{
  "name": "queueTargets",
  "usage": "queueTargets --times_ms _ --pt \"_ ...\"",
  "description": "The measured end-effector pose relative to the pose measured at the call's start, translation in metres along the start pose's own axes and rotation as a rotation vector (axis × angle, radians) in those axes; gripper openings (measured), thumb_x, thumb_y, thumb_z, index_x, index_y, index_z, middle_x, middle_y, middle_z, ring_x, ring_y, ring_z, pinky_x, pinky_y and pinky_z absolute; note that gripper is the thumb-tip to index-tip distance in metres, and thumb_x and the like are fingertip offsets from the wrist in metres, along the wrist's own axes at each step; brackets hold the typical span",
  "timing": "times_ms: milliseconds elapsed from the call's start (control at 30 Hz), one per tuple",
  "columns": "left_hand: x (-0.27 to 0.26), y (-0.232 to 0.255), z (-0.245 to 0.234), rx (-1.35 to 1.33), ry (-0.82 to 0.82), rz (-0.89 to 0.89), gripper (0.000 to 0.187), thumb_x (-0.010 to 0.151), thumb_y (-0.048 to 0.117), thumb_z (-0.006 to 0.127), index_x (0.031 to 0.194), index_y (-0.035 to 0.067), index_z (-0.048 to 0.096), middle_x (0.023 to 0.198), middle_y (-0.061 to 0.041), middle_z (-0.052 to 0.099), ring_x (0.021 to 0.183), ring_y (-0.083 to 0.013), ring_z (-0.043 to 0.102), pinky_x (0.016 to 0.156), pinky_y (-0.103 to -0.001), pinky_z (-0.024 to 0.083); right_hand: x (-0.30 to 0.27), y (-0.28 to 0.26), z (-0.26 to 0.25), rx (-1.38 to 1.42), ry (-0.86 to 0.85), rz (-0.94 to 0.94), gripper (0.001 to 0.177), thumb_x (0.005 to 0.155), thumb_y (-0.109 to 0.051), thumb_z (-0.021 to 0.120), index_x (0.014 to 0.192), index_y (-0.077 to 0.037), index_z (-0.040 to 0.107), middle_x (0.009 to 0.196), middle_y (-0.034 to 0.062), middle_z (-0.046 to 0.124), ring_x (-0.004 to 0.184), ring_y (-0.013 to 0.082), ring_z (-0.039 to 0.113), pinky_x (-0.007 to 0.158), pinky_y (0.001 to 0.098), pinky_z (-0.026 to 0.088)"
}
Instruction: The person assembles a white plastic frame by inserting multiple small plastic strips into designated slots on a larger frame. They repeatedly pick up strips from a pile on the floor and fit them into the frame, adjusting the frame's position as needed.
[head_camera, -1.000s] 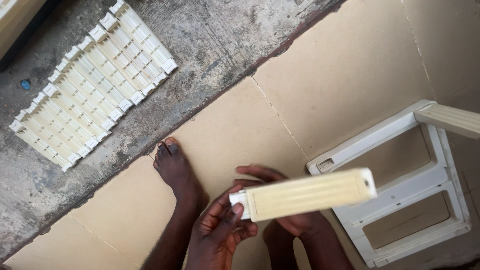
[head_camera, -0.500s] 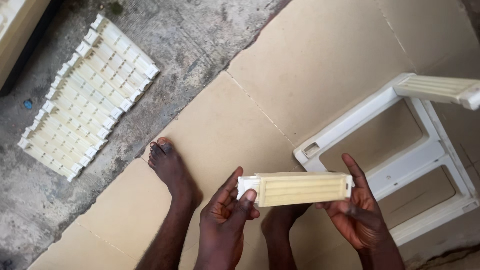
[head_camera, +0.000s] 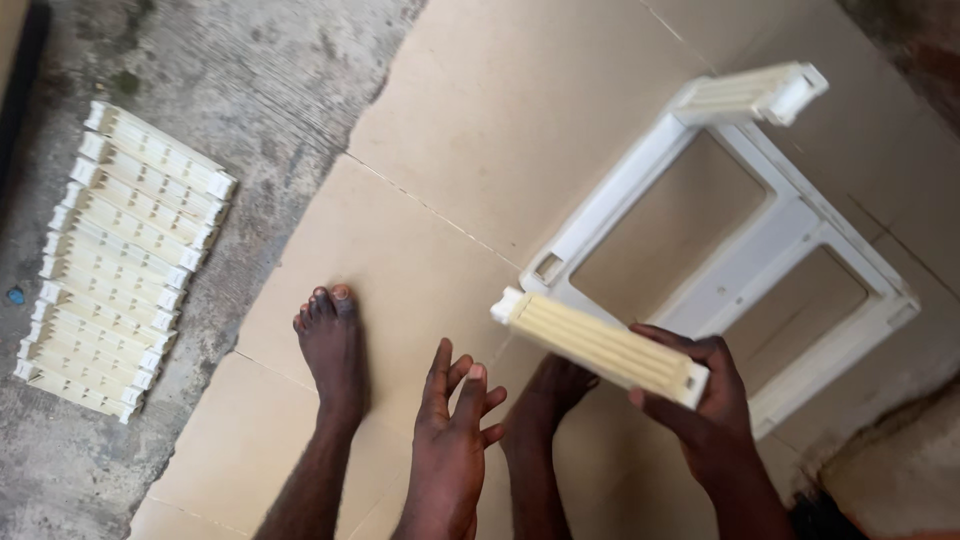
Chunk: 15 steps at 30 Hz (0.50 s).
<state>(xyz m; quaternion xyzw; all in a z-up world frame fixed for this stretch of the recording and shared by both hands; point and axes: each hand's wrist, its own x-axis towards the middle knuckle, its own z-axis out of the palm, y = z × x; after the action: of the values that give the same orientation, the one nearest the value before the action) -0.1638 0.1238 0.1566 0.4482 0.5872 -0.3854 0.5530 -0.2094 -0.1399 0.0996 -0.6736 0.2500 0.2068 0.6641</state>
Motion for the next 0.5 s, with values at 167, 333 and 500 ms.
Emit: queueTargets --times_ms 167,333,500 --pt "-0.007 -0.003 0.024 0.076 -0.051 -0.032 0.066 0.094 0.053 0.056 0.152 0.025 0.043 0.141 0.0 0.057 0.112 -0.0154 0.065 0.088 -0.034 0.053 0.007 -0.004 0.017 -0.47 0.157 -0.077 0.05 0.072 -0.003 0.081 0.114 -0.001 0.054 0.126 0.0163 0.071 0.109 0.0227 0.071 0.09 0.0369 0.059" --pt "-0.003 -0.003 0.035 0.149 -0.045 -0.077 0.062 0.096 0.052 0.056 0.149 0.021 0.046 0.136 -0.004 0.06 0.113 -0.013 0.064 0.088 -0.033 0.053 0.014 -0.001 0.033 -0.585 0.192 -0.22 0.047 0.073 -0.004 0.081 0.11 0.001 0.052 0.128 0.0162 0.071 0.109 0.0254 0.073 0.09 0.0382 0.06" --pt "0.005 -0.02 0.035 0.145 -0.074 -0.071 0.055 0.097 0.046 0.055 0.143 0.016 0.054 0.13 -0.001 0.062 0.108 -0.0129 0.064 0.086 -0.033 0.051 0.022 0.006 0.042 -0.652 0.22 -0.273 0.048 0.072 -0.004 0.08 0.112 0.0 0.055 0.121 0.0157 0.07 0.107 0.0317 0.072 0.087 0.0404 0.06"
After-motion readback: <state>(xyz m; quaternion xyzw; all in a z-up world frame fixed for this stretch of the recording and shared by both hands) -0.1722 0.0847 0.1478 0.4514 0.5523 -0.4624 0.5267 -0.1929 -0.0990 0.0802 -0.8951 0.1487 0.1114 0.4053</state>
